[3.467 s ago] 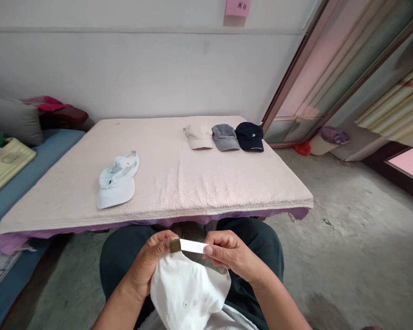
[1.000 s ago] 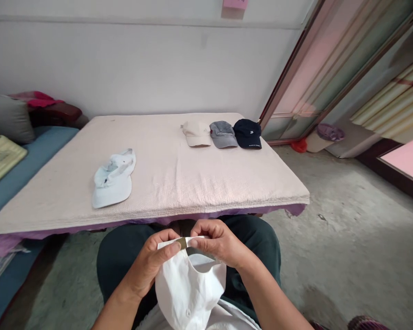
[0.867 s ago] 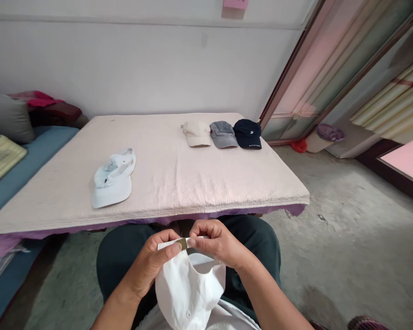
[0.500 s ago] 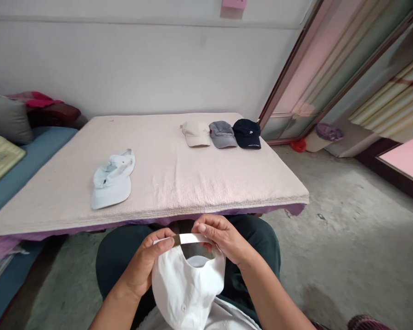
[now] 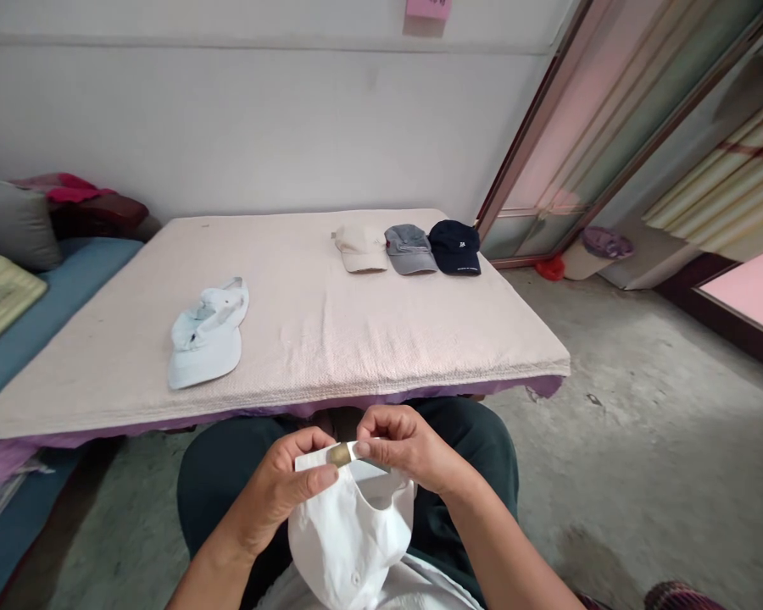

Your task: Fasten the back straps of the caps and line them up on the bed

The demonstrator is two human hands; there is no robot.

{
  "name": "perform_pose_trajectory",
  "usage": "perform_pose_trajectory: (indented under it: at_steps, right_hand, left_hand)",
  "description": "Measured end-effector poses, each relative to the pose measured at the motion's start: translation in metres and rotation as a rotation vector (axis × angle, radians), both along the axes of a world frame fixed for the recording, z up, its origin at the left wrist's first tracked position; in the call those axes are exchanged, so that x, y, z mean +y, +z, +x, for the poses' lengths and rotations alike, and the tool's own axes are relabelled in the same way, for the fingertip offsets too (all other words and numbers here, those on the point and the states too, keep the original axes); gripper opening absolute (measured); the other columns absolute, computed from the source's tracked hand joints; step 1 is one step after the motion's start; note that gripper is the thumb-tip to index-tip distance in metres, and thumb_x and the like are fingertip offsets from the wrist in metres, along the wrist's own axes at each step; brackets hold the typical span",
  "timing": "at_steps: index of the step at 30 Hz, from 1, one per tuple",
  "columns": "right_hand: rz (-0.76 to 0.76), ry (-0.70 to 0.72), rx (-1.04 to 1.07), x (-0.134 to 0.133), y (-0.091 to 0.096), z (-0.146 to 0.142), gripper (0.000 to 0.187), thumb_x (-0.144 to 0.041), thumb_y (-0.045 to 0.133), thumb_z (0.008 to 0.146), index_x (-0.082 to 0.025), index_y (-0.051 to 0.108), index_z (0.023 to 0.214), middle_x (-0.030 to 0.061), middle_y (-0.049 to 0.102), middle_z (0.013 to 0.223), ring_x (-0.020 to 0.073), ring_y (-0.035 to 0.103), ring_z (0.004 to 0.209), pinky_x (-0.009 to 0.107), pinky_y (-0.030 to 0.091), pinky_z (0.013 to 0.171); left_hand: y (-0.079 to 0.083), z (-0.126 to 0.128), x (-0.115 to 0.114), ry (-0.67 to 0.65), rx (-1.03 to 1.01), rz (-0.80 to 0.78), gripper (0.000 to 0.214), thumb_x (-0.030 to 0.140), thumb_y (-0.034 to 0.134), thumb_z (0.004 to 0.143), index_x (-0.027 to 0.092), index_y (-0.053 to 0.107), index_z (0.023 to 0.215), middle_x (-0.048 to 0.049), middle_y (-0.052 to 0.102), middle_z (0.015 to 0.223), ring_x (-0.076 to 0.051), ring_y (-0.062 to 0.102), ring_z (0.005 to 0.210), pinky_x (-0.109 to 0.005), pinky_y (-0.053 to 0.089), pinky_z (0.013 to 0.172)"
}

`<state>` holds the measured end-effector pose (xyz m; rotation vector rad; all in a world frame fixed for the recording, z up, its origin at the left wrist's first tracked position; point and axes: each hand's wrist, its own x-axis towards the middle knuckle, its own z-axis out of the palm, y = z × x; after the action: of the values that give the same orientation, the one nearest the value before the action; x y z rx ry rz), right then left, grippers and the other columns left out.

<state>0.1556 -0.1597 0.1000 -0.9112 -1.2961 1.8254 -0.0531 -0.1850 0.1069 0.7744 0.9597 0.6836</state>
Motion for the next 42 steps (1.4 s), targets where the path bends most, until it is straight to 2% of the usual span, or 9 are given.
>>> perform_pose_trajectory:
  at_steps: [8,14,19,24,37,42]
  right_hand:
    - [0.029,-0.001,-0.029,-0.0003,0.0036,-0.0042,0.028,-0.038,0.072,0.077,-0.015,0.058,0.069,-0.0065,0.039,0.052,0.0061,0.03,0.049,0.021,0.024,0.045]
    - [0.048,0.016,-0.033,0.0003,0.0046,-0.0064,0.028,-0.039,0.071,0.077,-0.015,0.058,0.069,-0.0052,0.042,0.055,0.0065,0.031,0.051,0.02,0.025,0.045]
    - [0.041,0.016,-0.047,0.0006,0.0032,-0.0072,0.028,-0.039,0.07,0.077,-0.015,0.058,0.068,-0.0048,0.043,0.056,0.0065,0.031,0.052,0.02,0.025,0.046]
    - [0.061,0.032,-0.077,0.0011,0.0027,-0.007,0.025,-0.036,0.069,0.078,-0.015,0.058,0.069,-0.0042,0.044,0.058,0.0067,0.033,0.054,0.02,0.026,0.048]
    - [0.07,0.024,-0.109,0.0009,0.0052,-0.0107,0.015,-0.021,0.066,0.075,-0.015,0.057,0.066,-0.005,0.044,0.058,0.0063,0.034,0.054,0.019,0.029,0.049]
    - [0.044,0.014,-0.072,0.0012,0.0027,-0.0106,0.015,-0.023,0.068,0.075,-0.015,0.059,0.067,-0.0045,0.046,0.057,0.0062,0.034,0.053,0.018,0.028,0.047]
  left_hand:
    - [-0.001,-0.0006,-0.0012,-0.012,0.014,0.008,0.025,0.032,0.078,0.069,0.018,0.062,0.083,0.0039,0.051,0.064,-0.008,0.045,0.054,-0.02,0.034,0.052]
    - [-0.002,-0.0006,-0.0024,-0.03,-0.007,0.003,0.024,0.031,0.077,0.07,0.018,0.062,0.083,0.0029,0.053,0.066,-0.008,0.046,0.055,-0.02,0.034,0.053]
    - [-0.0033,-0.0016,-0.0027,-0.033,-0.03,0.009,0.027,0.039,0.074,0.072,0.018,0.063,0.084,0.003,0.051,0.062,-0.008,0.042,0.052,-0.02,0.03,0.05]
    - [-0.0038,0.0,-0.0015,0.027,0.038,0.028,0.025,0.041,0.067,0.078,0.017,0.061,0.075,0.0031,0.048,0.059,-0.009,0.039,0.053,-0.02,0.029,0.05]
    - [-0.0001,0.0002,-0.0002,-0.031,0.2,0.127,0.03,0.044,0.067,0.079,0.017,0.056,0.071,0.0043,0.042,0.06,-0.008,0.035,0.055,-0.021,0.027,0.051]
    - [-0.0028,0.0019,-0.0015,0.004,0.165,0.083,0.03,0.043,0.065,0.081,0.016,0.055,0.069,0.0044,0.044,0.058,-0.008,0.037,0.054,-0.02,0.028,0.051]
